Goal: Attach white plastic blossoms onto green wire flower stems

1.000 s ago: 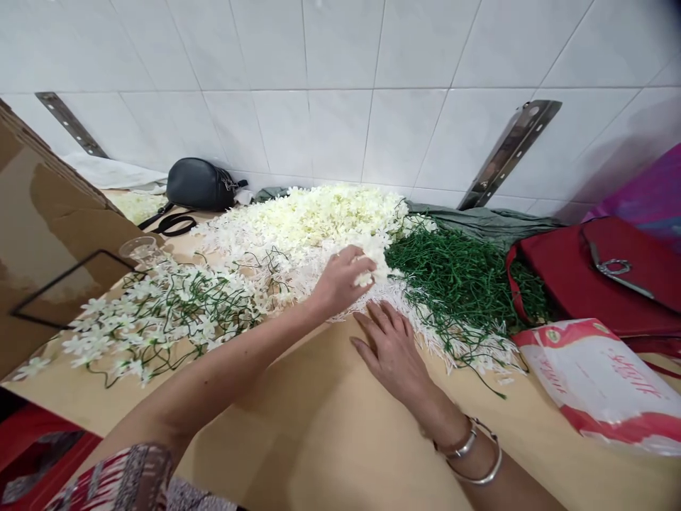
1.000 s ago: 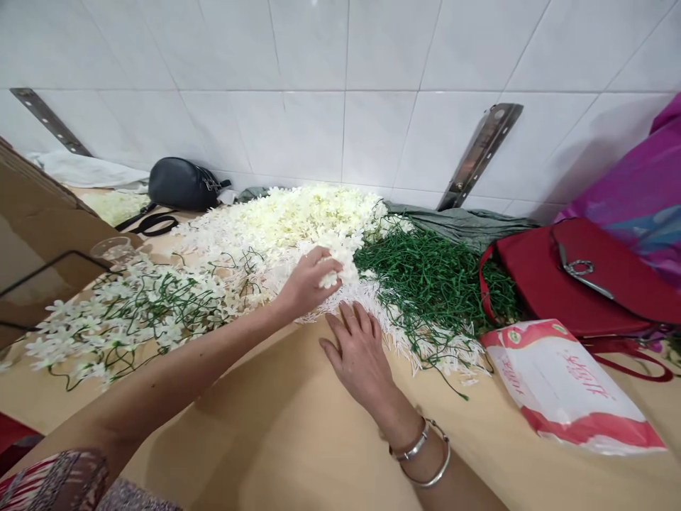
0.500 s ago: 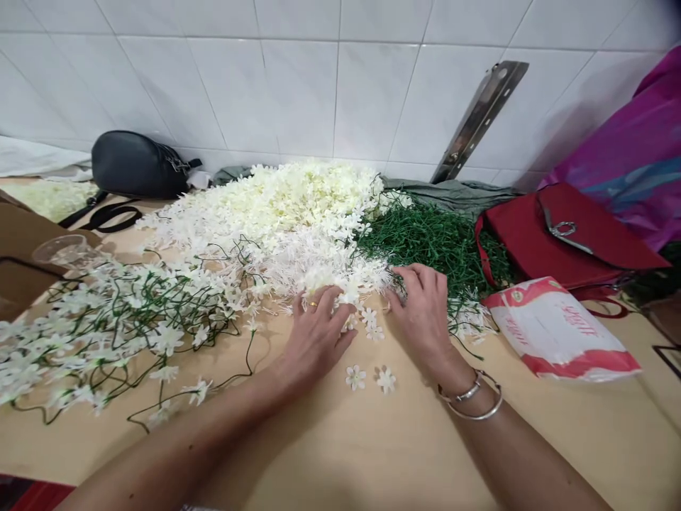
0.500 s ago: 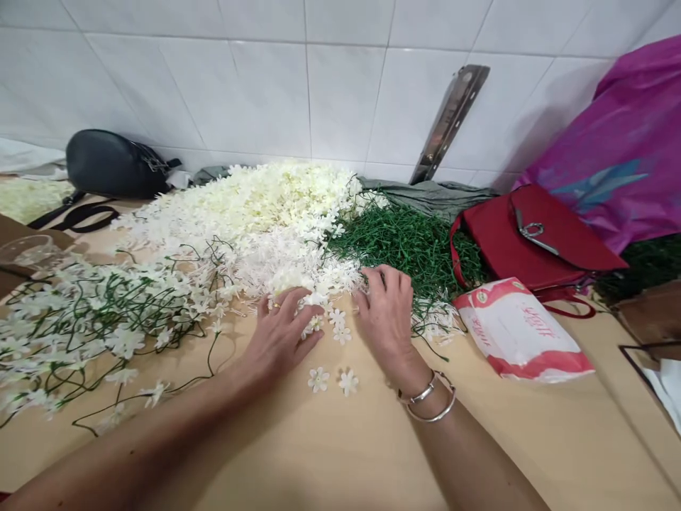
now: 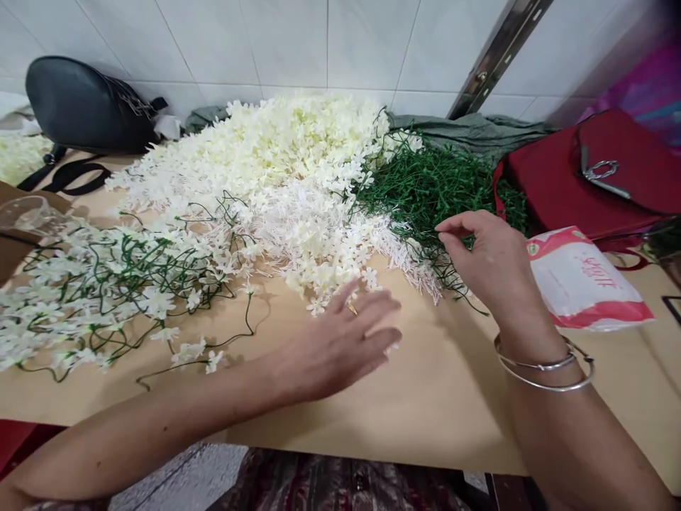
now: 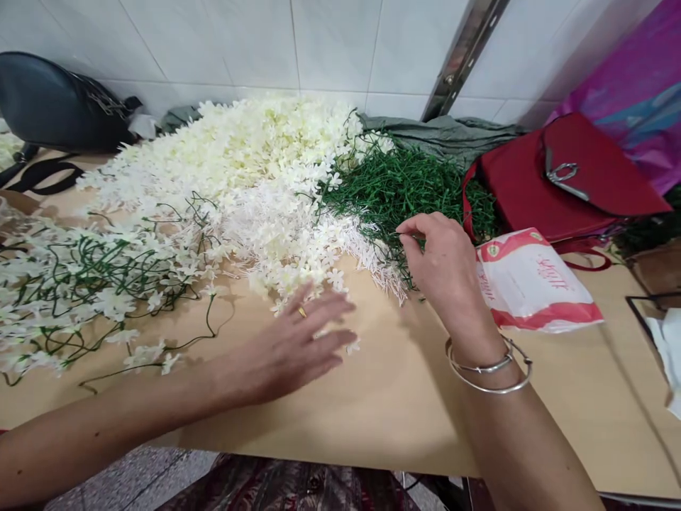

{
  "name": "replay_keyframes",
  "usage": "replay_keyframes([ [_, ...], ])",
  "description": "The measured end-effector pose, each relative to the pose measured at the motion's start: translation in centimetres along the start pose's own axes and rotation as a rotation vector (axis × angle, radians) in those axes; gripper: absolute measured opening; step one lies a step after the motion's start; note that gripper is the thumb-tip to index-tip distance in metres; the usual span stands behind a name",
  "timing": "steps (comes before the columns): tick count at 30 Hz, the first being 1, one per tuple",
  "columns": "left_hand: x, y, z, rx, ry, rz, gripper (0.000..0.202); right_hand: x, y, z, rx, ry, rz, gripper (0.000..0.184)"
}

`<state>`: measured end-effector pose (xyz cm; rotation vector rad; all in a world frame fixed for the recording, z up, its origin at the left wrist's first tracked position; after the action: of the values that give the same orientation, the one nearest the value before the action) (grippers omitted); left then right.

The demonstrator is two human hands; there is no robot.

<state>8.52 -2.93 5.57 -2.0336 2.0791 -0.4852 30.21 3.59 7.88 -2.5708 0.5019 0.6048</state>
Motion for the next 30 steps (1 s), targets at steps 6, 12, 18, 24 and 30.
replay_keyframes([
  [6, 1.0, 0.1, 4.3, -0.165, 0.083, 0.448, 0.036, -0.9, 0.1, 3.3, -0.071, 0.138, -0.112, 0.012],
  [12, -8.0, -0.3, 2.5, -0.134, -0.013, 0.28, 0.032, -0.1, -0.8, 2.3, -0.024, 0.059, -0.103, 0.013],
  [18, -7.0, -0.7, 0.1, 0.06, 0.278, -0.031, 0.023, 0.3, 0.3, -0.4, -0.123, -0.357, 0.12, 0.01],
  [24, -6.9, 1.9, 0.7, 0.443, 0.635, -0.574, 0.029, -4.3, 6.6, 3.1, -0.546, -0.553, 0.071, 0.019],
  [30, -7.7, 3.8, 1.9, 0.578, 0.78, -0.745, 0.012, -4.0, 8.3, 5.0, -0.682, -0.581, 0.158, 0.023],
])
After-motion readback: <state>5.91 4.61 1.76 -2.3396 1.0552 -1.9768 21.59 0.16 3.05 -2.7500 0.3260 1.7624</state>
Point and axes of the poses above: each hand's wrist, its own y-axis away from the middle knuckle, its own z-axis out of the palm, x = y × z, the point moved 9 cm from there along -y, towards the middle knuckle, and after that the axes turned 14 degrees about z, right-handed, at the moved point
